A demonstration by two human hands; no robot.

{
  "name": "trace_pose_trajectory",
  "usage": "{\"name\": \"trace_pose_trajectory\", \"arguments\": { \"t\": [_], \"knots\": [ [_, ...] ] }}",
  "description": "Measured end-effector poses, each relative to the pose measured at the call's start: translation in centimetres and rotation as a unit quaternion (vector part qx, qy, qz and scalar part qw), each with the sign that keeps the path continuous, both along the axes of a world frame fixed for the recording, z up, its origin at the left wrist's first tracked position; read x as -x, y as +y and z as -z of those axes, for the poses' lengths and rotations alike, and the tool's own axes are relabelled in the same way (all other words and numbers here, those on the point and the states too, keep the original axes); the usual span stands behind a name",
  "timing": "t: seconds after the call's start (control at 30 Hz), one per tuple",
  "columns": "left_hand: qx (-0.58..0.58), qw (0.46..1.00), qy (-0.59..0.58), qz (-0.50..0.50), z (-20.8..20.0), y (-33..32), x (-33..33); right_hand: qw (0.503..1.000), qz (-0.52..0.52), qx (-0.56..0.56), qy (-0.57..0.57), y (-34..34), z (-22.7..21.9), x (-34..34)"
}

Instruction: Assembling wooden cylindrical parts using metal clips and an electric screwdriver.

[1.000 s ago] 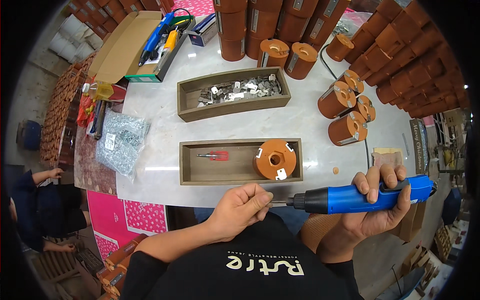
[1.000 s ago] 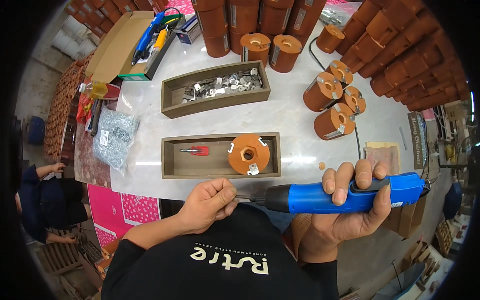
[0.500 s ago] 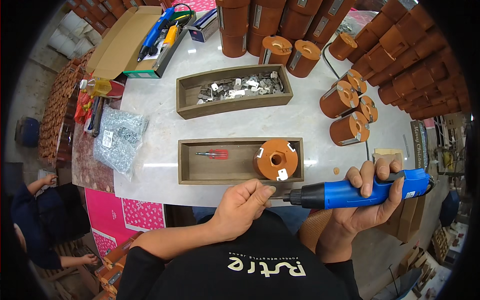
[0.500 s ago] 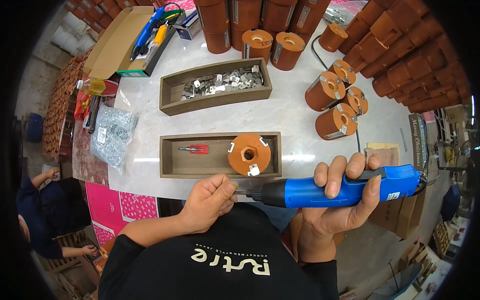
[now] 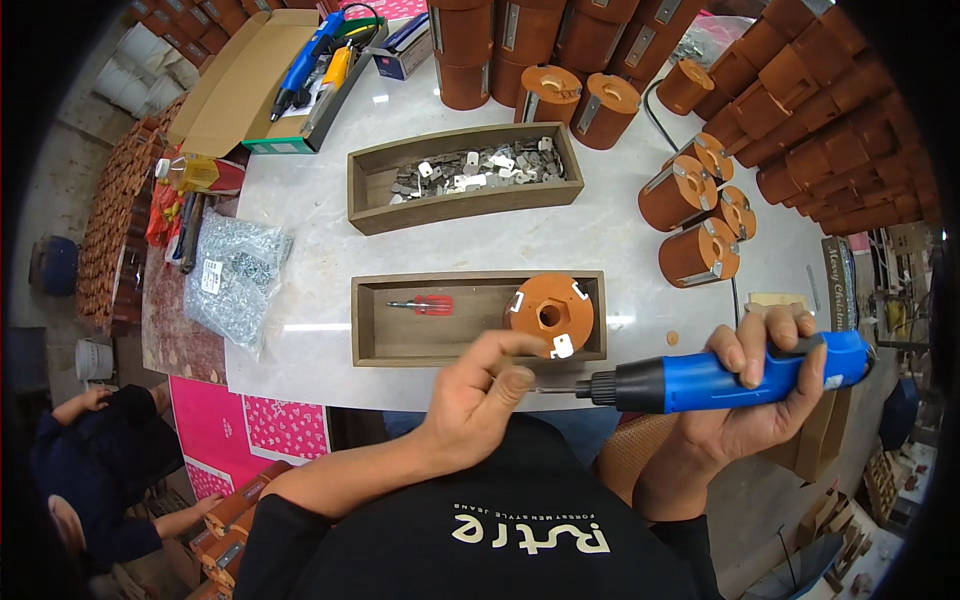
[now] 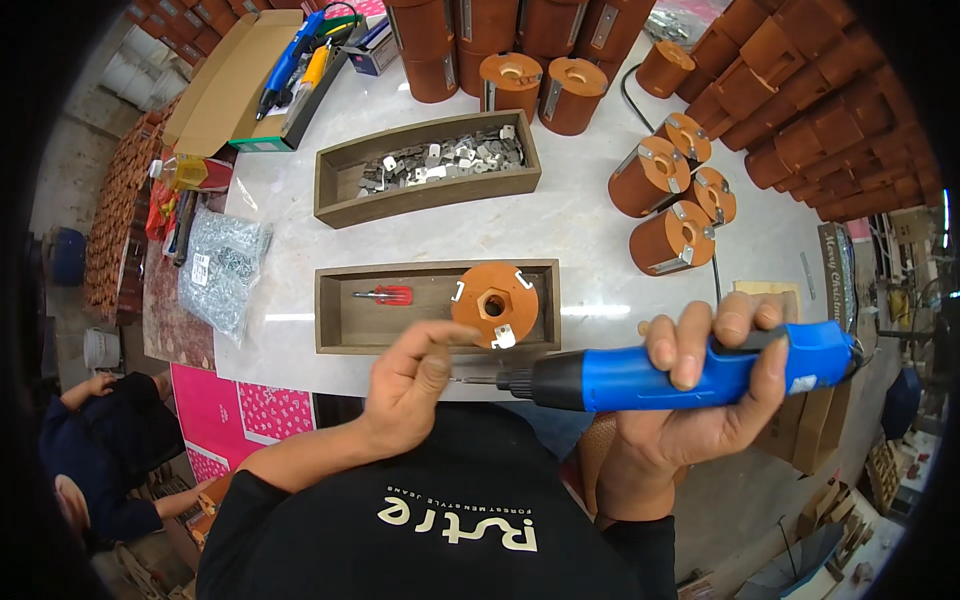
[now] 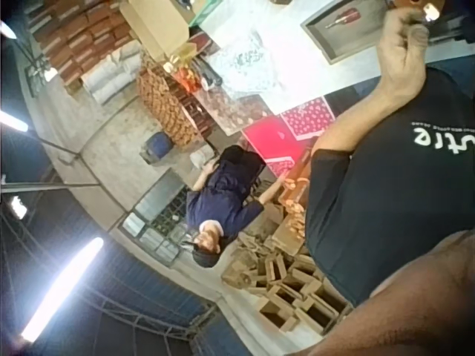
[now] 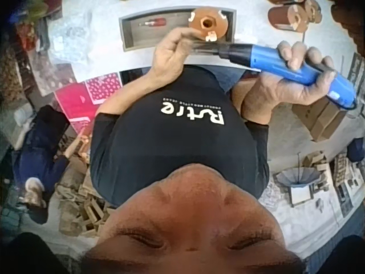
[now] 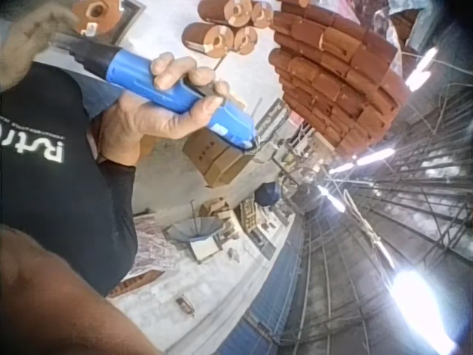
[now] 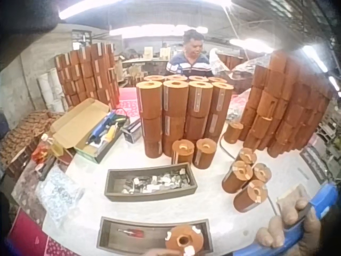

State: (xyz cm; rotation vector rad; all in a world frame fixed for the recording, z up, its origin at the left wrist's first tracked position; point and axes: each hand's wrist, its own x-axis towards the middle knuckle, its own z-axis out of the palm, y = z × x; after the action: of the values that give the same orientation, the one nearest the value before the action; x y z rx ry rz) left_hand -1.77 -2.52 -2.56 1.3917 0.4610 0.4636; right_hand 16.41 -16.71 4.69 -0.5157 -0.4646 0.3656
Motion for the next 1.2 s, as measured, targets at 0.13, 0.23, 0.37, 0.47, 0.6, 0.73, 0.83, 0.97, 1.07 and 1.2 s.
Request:
{"name": "trace_pose_trajectory", "arguments": {
  "t": [0.13,0.23,0.37,0.47,0.6,0.73,0.83,0.97,1.07,1.2],
  "knots": [
    [-0.502,0.86,-0.043,-0.078,0.4,2.3,-1.0,0.997,0.048,0.004,-0.065,-1.8,-1.0,-0.9],
    [-0.582,0.811,-0.057,-0.027,0.3,1.7,-1.8,0.99,0.086,0.023,-0.105,-2.5,-1.8,-0.8],
    [-0.609,0.786,-0.096,-0.036,2.2,1.3,-3.1,0.982,0.1,0.041,-0.153,-2.3,-2.0,-0.3],
    [-0.606,0.787,-0.108,-0.044,3.2,1.3,-3.2,0.978,0.091,0.06,-0.177,-1.6,-2.0,-0.2],
    [-0.596,0.793,-0.117,-0.055,3.6,1.2,-3.0,0.975,0.072,0.097,-0.186,0.1,-2.6,0.5],
    [-0.586,0.799,-0.12,-0.057,3.5,1.1,-3.0,0.965,0.07,0.106,-0.231,0.9,-2.4,0.2],
    [-0.563,0.816,-0.119,-0.053,3.9,1.1,-3.0,0.959,0.068,0.121,-0.246,1.5,-2.8,0.4],
    [-0.548,0.826,-0.11,-0.068,4.0,1.1,-2.9,0.956,0.055,0.134,-0.254,2.7,-2.9,0.7],
    [-0.539,0.83,-0.128,-0.061,4.1,0.7,-3.4,0.951,0.079,0.167,-0.249,2.5,-3.6,1.0],
    [-0.526,0.837,-0.129,-0.071,4.4,0.9,-3.2,0.948,0.083,0.192,-0.241,3.3,-3.6,1.6]
  ]
}}
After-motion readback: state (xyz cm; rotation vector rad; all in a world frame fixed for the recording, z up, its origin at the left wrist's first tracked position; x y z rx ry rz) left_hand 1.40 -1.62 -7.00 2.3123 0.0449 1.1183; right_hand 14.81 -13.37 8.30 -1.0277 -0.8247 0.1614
